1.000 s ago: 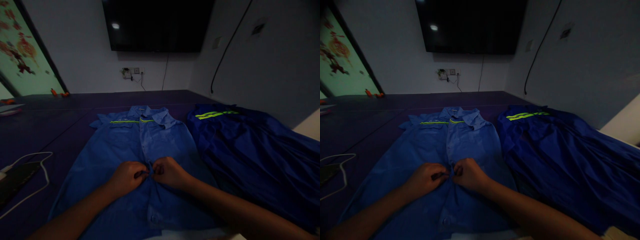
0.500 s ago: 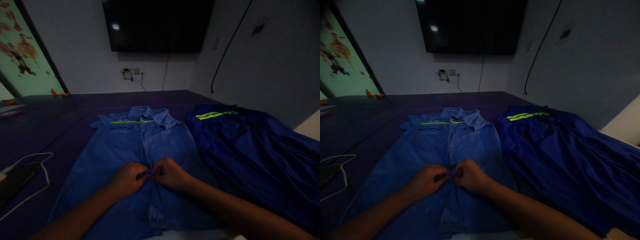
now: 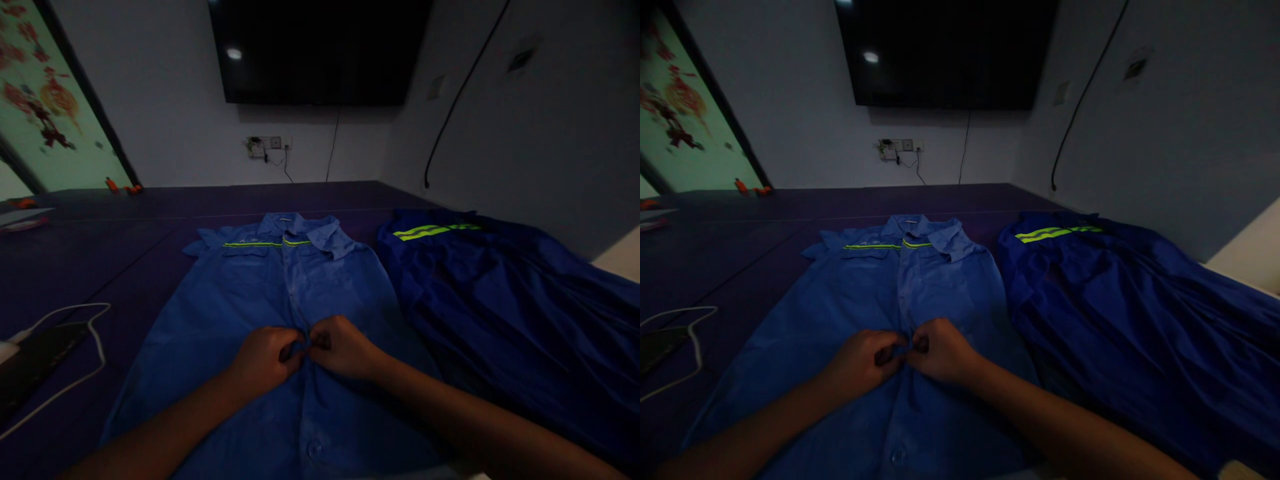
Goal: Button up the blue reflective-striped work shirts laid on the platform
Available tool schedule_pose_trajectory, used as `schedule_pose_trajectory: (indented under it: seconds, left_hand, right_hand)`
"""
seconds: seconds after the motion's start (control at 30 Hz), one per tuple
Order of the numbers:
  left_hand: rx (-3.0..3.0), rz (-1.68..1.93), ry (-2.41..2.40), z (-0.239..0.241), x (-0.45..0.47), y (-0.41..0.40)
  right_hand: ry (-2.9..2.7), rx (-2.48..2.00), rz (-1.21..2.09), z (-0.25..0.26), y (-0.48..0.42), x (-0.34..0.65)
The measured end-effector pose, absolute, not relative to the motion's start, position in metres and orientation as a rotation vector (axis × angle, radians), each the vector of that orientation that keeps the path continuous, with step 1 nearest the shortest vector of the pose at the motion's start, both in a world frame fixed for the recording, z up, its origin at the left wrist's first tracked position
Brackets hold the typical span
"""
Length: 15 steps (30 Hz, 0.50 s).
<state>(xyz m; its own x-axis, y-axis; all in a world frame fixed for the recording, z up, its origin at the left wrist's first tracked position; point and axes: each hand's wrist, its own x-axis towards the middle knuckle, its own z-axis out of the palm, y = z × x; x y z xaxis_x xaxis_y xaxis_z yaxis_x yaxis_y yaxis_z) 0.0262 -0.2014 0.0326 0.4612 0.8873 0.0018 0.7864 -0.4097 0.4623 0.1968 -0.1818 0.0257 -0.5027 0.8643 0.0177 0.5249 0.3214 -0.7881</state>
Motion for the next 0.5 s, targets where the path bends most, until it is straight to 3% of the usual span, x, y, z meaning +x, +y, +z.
schedule_pose_trajectory:
  seconds: [0.5]
  left_hand:
    - [2.180,0.354,1.434,0.0361,0.0295,-0.1972]
  right_hand:
    - [-2.126,-1.243,1.062,0.0191,-0.1785,0.1961]
